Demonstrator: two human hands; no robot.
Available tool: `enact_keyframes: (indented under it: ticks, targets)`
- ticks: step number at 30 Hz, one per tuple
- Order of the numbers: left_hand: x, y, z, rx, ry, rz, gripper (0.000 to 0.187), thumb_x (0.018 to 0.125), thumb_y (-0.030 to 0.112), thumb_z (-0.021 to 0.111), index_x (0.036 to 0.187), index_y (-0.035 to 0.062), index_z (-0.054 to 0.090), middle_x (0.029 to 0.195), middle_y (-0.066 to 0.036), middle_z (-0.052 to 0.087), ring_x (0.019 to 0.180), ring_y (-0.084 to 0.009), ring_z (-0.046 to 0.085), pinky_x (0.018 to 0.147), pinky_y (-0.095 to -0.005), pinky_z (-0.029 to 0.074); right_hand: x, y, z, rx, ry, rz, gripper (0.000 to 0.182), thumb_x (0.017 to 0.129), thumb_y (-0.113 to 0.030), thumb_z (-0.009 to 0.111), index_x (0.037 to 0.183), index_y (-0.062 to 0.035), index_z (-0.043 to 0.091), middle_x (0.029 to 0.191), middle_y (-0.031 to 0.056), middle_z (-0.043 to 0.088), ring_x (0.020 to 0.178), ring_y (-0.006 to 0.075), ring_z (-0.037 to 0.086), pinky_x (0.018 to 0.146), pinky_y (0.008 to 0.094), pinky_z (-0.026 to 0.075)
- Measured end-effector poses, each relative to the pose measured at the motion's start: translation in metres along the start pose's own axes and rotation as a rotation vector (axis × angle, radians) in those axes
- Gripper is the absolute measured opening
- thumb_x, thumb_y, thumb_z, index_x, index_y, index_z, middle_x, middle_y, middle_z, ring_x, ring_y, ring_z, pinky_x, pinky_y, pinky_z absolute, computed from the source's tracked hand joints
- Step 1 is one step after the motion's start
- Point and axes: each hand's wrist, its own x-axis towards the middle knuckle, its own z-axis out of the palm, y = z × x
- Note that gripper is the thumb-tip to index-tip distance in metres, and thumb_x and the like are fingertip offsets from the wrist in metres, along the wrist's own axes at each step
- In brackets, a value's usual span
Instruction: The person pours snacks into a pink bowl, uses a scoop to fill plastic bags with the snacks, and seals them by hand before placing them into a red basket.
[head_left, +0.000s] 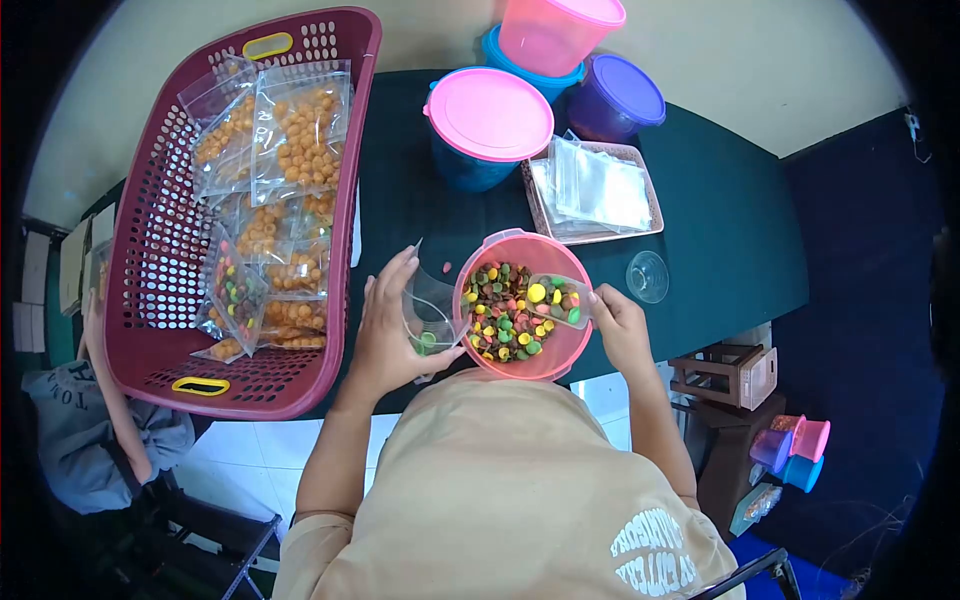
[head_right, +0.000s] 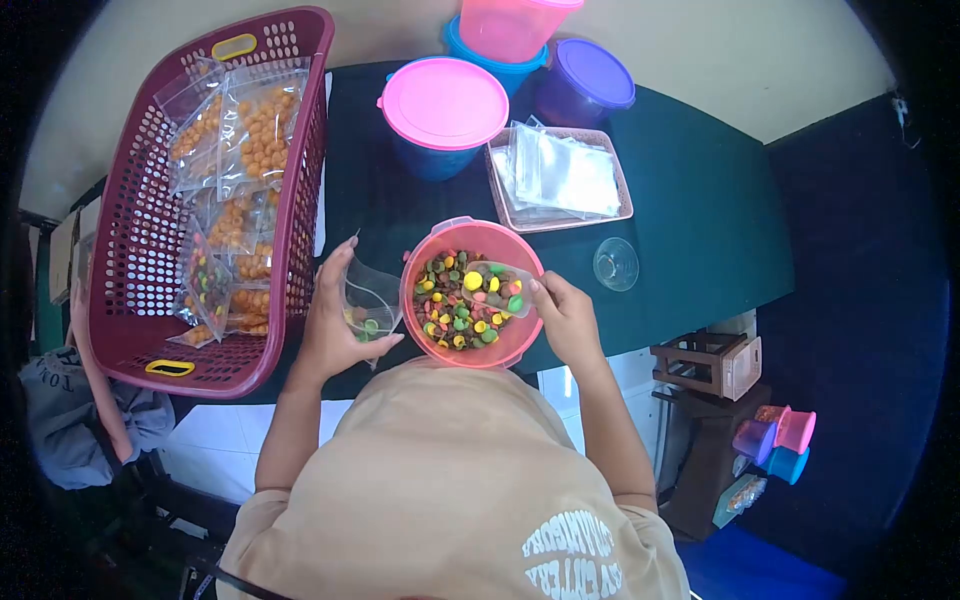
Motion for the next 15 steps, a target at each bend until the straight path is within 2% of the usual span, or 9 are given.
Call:
enact_keyframes:
  ticks: [1,2,3,4,5,8,10,14,15]
  targets:
    - [-0.001,0.0,-0.002,-0.001,-0.031,0.014,0.117,0.049,0.021,0.089,0.144,0.0137,0.021,0.148,-0.018,0.029,0.135,-0.0363,0.032,0.109,-0.0476,0.031,-0.002,-0.004,0.0,-0.043,0.005,-0.001,0.03,0.097,-0.021,0.051,0.076,0.0002,0.052,0.063,0.0007,0.047,0.063,0.0061,0.042,0.058,0.0236,0.039]
    - [-0.002,0.001,-0.004,-0.001,-0.061,0.027,0.117,0.049,0.025,0.09,0.144,0.0148,0.021,0.148,-0.018,0.028,0.136,-0.0369,0.032,0.11,-0.0516,0.028,-0.004,-0.005,-0.001,-0.042,0.001,-0.002,0.03,0.097,-0.021,0.051,0.076,0.0002,0.052,0.063,0.0007,0.047,0.063,0.0061,0.042,0.058,0.0236,0.039]
    - [-0.003,0.004,-0.006,0.003,-0.06,0.024,0.117,0.049,0.025,0.09,0.144,0.0148,0.021,0.148,-0.018,0.028,0.136,-0.0369,0.032,0.11,-0.0516,0.028,-0.006,-0.005,-0.002,-0.094,0.01,-0.025,0.028,0.096,-0.022,0.053,0.079,0.001,0.055,0.064,0.004,0.05,0.062,0.0082,0.043,0.057,0.0259,0.039]
    - [-0.003,0.008,-0.008,0.052,-0.1,0.029,0.117,0.05,0.03,0.089,0.144,0.0165,0.021,0.148,-0.018,0.028,0.137,-0.0375,0.03,0.11,-0.056,0.023,-0.007,-0.006,-0.002,-0.147,0.02,-0.048,0.027,0.095,-0.022,0.054,0.083,0.0018,0.057,0.064,0.0072,0.053,0.061,0.0104,0.043,0.056,0.0281,0.039]
    - [-0.003,0.012,-0.008,0.1,-0.14,0.034,0.116,0.05,0.035,0.089,0.144,0.0183,0.022,0.149,-0.018,0.027,0.137,-0.0381,0.029,0.111,-0.0603,0.018,-0.009,-0.009,-0.002,-0.146,0.017,-0.05,0.027,0.095,-0.022,0.054,0.083,0.0018,0.057,0.064,0.0072,0.053,0.061,0.0104,0.043,0.056,0.0281,0.039]
    - [-0.003,0.019,-0.005,0.104,-0.197,0.026,0.116,0.05,0.043,0.088,0.143,0.021,0.022,0.149,-0.018,0.026,0.138,-0.039,0.027,0.11,-0.066,0.009,-0.016,-0.025,0.0,-0.067,0.021,-0.075,0.023,0.093,-0.02,0.057,0.086,0.0017,0.058,0.067,0.0081,0.056,0.062,0.0121,0.047,0.058,0.0281,0.041]
    - [-0.002,0.022,-0.001,0.1,-0.198,0.04,0.116,0.049,0.043,0.088,0.143,0.0216,0.023,0.149,-0.018,0.025,0.138,-0.039,0.027,0.11,-0.066,0.01,-0.021,-0.039,0.0,-0.107,-0.018,-0.134,0.018,0.093,-0.014,0.057,0.084,0.0021,0.055,0.071,0.0032,0.056,0.067,0.0065,0.048,0.061,0.0239,0.042]
    - [0.003,0.031,0.0,0.092,-0.237,0.066,0.112,0.05,0.041,0.088,0.142,0.022,0.026,0.149,-0.019,0.026,0.137,-0.0393,0.029,0.109,-0.0672,0.009,-0.026,-0.055,0.0,-0.113,-0.069,-0.127,0.015,0.091,-0.011,0.06,0.088,0.0025,0.055,0.075,0.0063,0.061,0.07,0.0085,0.054,0.063,0.0258,0.046]
    - [0.004,0.033,0.0,0.08,-0.258,0.075,0.11,0.05,0.04,0.088,0.141,0.0219,0.028,0.149,-0.019,0.026,0.137,-0.0395,0.029,0.109,-0.0674,0.009,-0.026,-0.06,0.0,-0.195,-0.056,-0.17,0.014,0.09,-0.011,0.061,0.09,0.0024,0.055,0.076,0.0081,0.062,0.071,0.0104,0.057,0.064,0.0269,0.047]
